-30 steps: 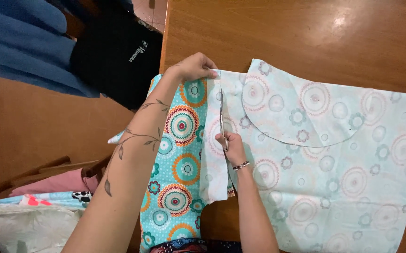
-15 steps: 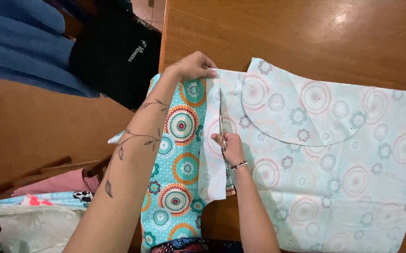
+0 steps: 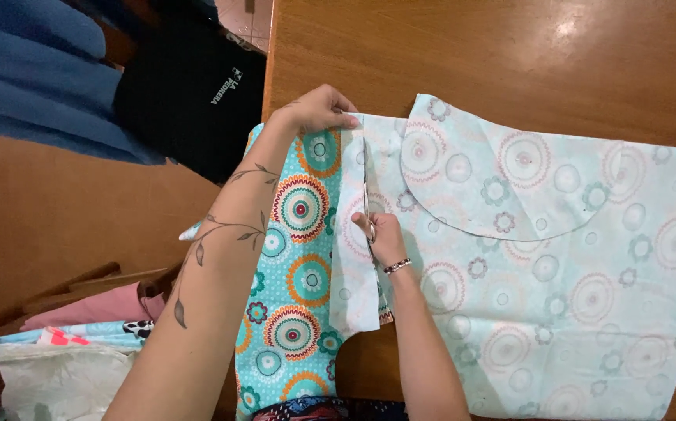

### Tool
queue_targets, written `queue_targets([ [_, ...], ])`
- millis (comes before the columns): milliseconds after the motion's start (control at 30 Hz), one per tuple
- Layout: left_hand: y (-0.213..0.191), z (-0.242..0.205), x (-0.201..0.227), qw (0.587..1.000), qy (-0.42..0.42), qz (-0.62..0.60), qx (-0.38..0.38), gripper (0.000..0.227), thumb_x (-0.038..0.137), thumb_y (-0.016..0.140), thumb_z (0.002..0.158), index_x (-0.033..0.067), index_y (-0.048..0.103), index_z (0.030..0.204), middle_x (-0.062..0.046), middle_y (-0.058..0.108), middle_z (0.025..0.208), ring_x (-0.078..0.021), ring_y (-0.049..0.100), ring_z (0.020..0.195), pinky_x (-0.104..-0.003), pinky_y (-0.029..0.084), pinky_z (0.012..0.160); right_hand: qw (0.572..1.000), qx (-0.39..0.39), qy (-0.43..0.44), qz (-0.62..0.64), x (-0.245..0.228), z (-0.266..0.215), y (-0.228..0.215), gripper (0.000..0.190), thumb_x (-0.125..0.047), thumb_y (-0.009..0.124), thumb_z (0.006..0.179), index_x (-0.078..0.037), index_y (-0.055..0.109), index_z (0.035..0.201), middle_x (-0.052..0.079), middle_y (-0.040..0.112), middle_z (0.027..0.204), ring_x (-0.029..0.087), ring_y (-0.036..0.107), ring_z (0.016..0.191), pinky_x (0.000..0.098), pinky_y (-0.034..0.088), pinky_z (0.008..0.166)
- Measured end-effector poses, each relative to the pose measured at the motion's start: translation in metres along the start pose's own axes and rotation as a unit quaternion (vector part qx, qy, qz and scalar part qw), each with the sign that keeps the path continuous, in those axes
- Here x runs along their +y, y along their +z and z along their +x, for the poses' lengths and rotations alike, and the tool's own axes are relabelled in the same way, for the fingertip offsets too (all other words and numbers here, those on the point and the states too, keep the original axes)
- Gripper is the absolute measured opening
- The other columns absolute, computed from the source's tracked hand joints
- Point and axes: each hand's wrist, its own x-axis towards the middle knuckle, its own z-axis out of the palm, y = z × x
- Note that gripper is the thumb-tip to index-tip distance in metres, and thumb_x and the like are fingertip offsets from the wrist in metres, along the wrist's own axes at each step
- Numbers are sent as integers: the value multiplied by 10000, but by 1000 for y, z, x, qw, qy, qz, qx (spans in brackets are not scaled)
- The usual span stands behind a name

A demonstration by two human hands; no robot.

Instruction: The person uses shears to cut a piece of patterned fabric laid out on a wooden table. They follow a curved outline on the fabric, cutting through multiple layers and adjusting the material as they work.

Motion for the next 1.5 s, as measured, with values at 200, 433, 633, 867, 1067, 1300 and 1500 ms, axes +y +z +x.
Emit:
queue_targets([
  [200,-3,-6,5,1000,1,-28,-10,289,328,749,887,211,752,1151,49,746,840,-91,631,801,-246,501,805,1000,7,5,22,-48,-19,-1,640,-613,773,858,-155,496,508,4,443,440,100,441,560,225,376,578],
  [433,-4,-5,3,999,15,-41,-22,261,310,734,904,199,755,1139,48,749,840,-88,615,788,-241,501,783,999,2,-3,51,-15,5,3,607,-617,745,892,-155,544,553,-28,518,490,101,471,600,233,388,596],
  [633,-6,-5,4,998,14,-51,-24,267,314,760,888,201,762,1130,40,756,820,-83,614,724,-232,492,731,999,12,-18,49,-46,6,-4,634,-630,739,894,-150,526,538,-27,497,494,107,455,616,240,388,619],
  [867,-4,-4,2,995,28,-86,-33,266,285,762,890,174,758,1132,71,731,817,-49,583,734,-196,468,718,997,31,-42,48,-20,19,10,643,-572,780,886,-112,528,513,47,465,463,108,448,604,247,392,610],
  [1067,-7,1,-2,998,19,-54,-38,283,316,759,895,191,755,1150,57,740,841,-65,596,739,-209,485,722,999,21,-18,36,-8,28,8,686,-673,739,878,-137,508,517,11,483,466,119,455,576,234,373,593],
  [1300,-6,-2,2,999,18,-31,-35,302,345,761,896,193,759,1157,20,755,850,-87,614,740,-238,498,722,999,25,-23,33,-35,32,-1,715,-699,730,868,-127,483,516,11,452,473,139,452,586,253,366,598],
  [1500,-2,3,-11,999,27,-7,-20,290,380,770,885,238,769,1138,32,765,885,-108,651,765,-257,505,758,999,11,-28,-19,-25,40,3,695,-704,710,866,-111,597,522,82,596,473,209,610,563,273,436,622],
])
